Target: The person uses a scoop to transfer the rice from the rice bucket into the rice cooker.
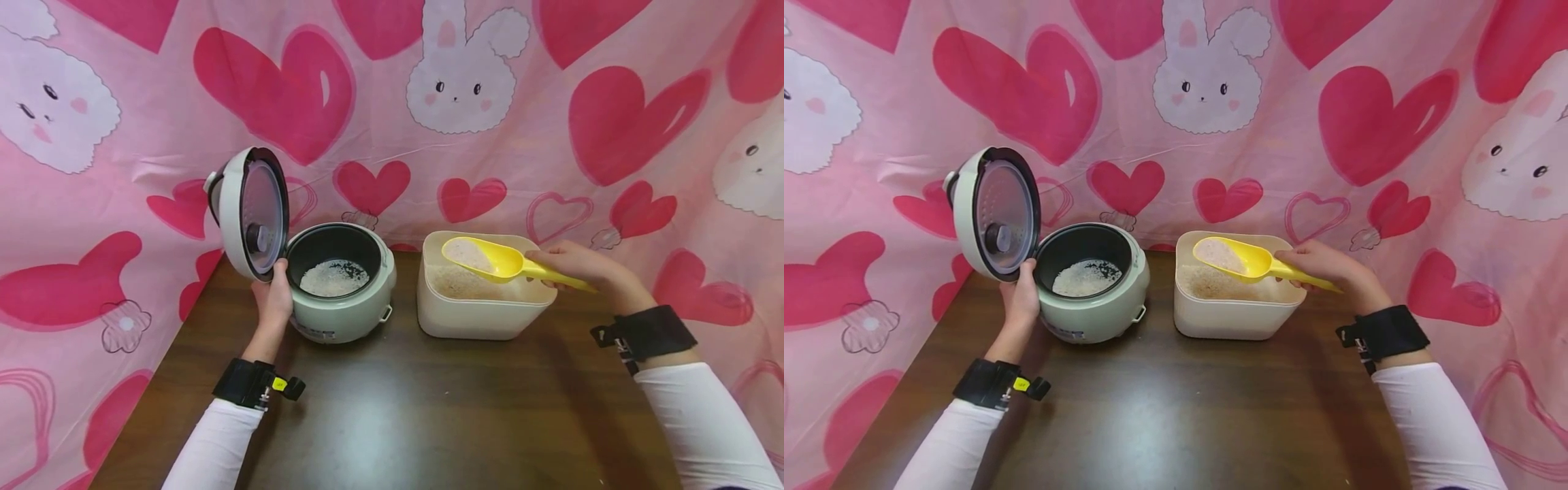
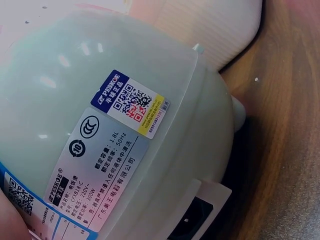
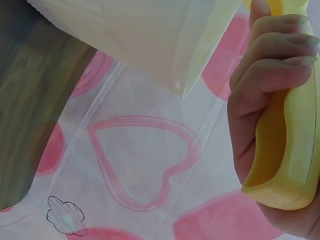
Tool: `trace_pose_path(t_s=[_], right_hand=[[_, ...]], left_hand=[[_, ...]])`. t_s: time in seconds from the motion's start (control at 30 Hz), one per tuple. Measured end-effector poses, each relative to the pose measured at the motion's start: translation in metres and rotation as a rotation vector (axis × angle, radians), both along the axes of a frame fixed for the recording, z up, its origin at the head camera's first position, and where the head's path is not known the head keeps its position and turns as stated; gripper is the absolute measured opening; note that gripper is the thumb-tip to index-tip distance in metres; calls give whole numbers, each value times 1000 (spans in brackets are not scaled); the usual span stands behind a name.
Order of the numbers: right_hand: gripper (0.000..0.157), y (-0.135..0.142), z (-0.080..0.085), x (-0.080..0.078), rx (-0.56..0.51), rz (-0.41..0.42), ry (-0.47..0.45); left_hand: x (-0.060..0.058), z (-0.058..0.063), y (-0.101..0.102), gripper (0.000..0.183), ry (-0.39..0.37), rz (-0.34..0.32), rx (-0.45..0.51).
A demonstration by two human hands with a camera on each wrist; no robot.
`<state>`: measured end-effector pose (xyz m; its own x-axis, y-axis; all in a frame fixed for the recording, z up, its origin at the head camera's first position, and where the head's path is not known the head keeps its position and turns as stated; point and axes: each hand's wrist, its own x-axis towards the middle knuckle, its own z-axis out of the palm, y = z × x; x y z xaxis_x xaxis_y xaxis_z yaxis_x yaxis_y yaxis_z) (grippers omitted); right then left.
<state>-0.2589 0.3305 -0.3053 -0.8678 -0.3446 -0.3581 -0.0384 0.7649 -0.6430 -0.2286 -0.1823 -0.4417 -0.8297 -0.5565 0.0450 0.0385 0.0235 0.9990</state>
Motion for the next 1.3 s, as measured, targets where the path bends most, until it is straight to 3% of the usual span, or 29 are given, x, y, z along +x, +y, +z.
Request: trace_pose_path(t_s=[0.37, 0.73, 1.07, 1.3], right_hand=[[51, -25, 13, -11, -10, -11, -6], [42, -103, 38, -31, 2, 145, 47], [36, -169, 56, -40, 154, 234, 200], [31, -194, 65, -39, 208, 263, 260]], left_hand=[[3, 1, 0, 50, -17, 11, -11], [2, 1, -2, 51, -17, 17, -5], [1, -4, 5, 46, 9, 28, -10], [-1, -2, 1, 46, 7, 34, 1]])
